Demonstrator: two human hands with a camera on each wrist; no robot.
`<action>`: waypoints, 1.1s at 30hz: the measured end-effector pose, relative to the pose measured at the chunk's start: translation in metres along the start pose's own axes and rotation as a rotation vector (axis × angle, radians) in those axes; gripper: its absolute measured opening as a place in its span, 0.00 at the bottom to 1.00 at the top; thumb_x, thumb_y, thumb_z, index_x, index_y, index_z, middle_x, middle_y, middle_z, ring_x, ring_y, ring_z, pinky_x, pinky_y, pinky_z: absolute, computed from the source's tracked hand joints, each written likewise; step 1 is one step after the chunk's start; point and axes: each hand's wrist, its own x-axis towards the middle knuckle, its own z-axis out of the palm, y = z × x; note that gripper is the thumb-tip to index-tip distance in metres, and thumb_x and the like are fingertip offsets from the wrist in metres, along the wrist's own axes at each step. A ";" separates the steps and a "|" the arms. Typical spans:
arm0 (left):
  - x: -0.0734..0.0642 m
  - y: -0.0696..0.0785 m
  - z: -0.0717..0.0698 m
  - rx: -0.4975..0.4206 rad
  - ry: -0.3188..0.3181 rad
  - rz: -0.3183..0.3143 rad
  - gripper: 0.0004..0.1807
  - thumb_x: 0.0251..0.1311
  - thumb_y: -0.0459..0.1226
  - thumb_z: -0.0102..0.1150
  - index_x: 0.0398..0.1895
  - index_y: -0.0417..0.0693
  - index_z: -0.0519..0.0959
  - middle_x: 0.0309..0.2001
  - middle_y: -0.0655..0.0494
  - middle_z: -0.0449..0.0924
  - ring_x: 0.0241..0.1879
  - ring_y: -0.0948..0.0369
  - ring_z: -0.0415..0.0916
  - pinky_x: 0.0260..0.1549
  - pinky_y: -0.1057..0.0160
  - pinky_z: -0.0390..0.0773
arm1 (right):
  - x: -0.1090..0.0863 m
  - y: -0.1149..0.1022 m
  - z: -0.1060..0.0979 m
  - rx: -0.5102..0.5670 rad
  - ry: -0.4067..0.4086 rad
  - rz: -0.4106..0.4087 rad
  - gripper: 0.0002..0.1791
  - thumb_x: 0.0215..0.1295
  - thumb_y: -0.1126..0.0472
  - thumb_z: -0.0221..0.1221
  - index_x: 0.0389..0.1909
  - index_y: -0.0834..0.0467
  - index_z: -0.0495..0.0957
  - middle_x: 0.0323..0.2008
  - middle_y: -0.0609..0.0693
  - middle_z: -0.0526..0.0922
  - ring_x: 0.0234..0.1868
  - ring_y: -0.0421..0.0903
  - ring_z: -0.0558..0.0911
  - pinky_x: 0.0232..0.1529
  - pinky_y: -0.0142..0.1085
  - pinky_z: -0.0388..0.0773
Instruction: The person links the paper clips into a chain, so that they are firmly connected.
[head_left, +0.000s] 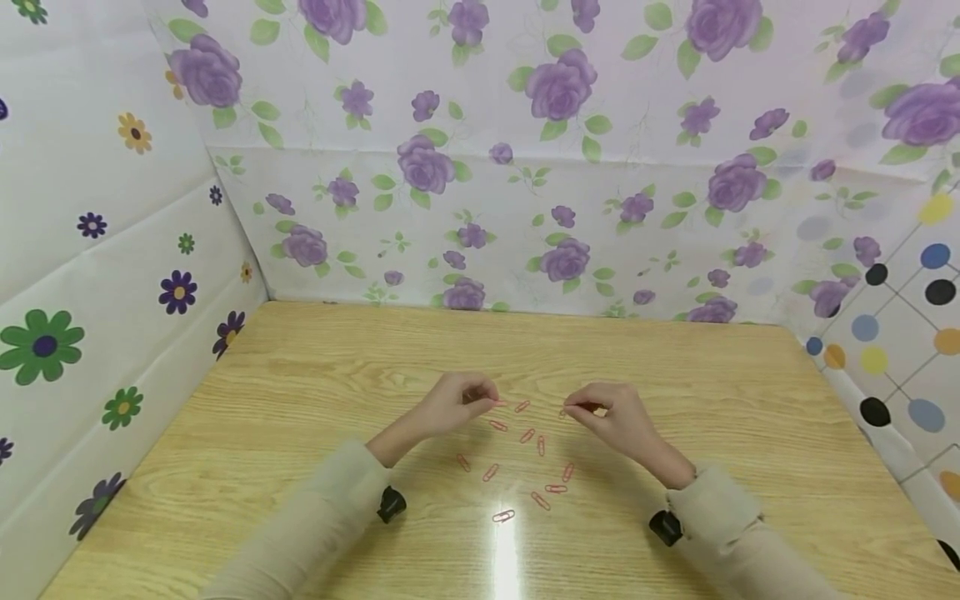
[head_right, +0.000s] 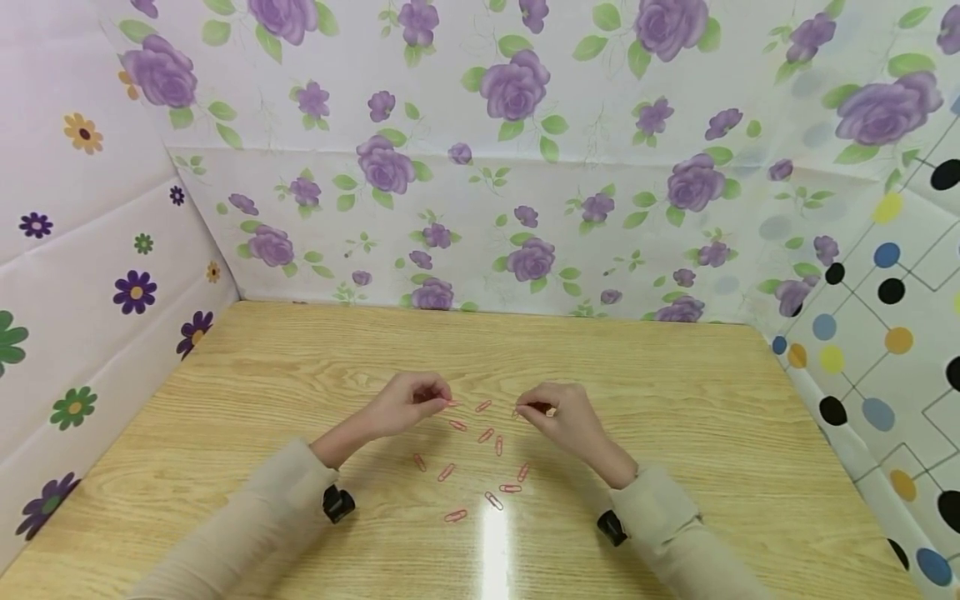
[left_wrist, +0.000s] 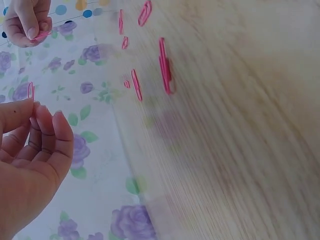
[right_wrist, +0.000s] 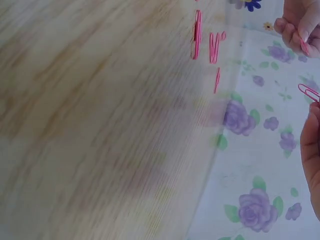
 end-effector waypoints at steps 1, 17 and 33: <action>0.000 0.001 0.001 -0.006 0.001 -0.001 0.02 0.58 0.26 0.54 0.31 0.34 0.77 0.27 0.45 0.76 0.25 0.60 0.70 0.25 0.68 0.72 | 0.000 -0.001 0.001 0.006 -0.016 0.021 0.04 0.50 0.72 0.64 0.26 0.60 0.82 0.24 0.47 0.82 0.22 0.34 0.77 0.23 0.25 0.73; 0.011 0.026 0.017 -0.125 -0.015 -0.039 0.04 0.58 0.25 0.53 0.33 0.29 0.76 0.29 0.47 0.77 0.24 0.64 0.72 0.24 0.68 0.74 | 0.006 -0.012 0.010 0.043 -0.061 0.106 0.03 0.55 0.71 0.61 0.26 0.61 0.78 0.20 0.46 0.77 0.18 0.38 0.73 0.22 0.29 0.73; 0.010 0.050 0.021 -0.205 -0.037 -0.051 0.04 0.59 0.23 0.50 0.32 0.27 0.75 0.27 0.46 0.74 0.24 0.48 0.72 0.26 0.51 0.76 | 0.008 -0.018 0.018 -0.066 -0.012 -0.003 0.09 0.50 0.75 0.62 0.27 0.60 0.76 0.23 0.47 0.78 0.24 0.37 0.77 0.24 0.29 0.74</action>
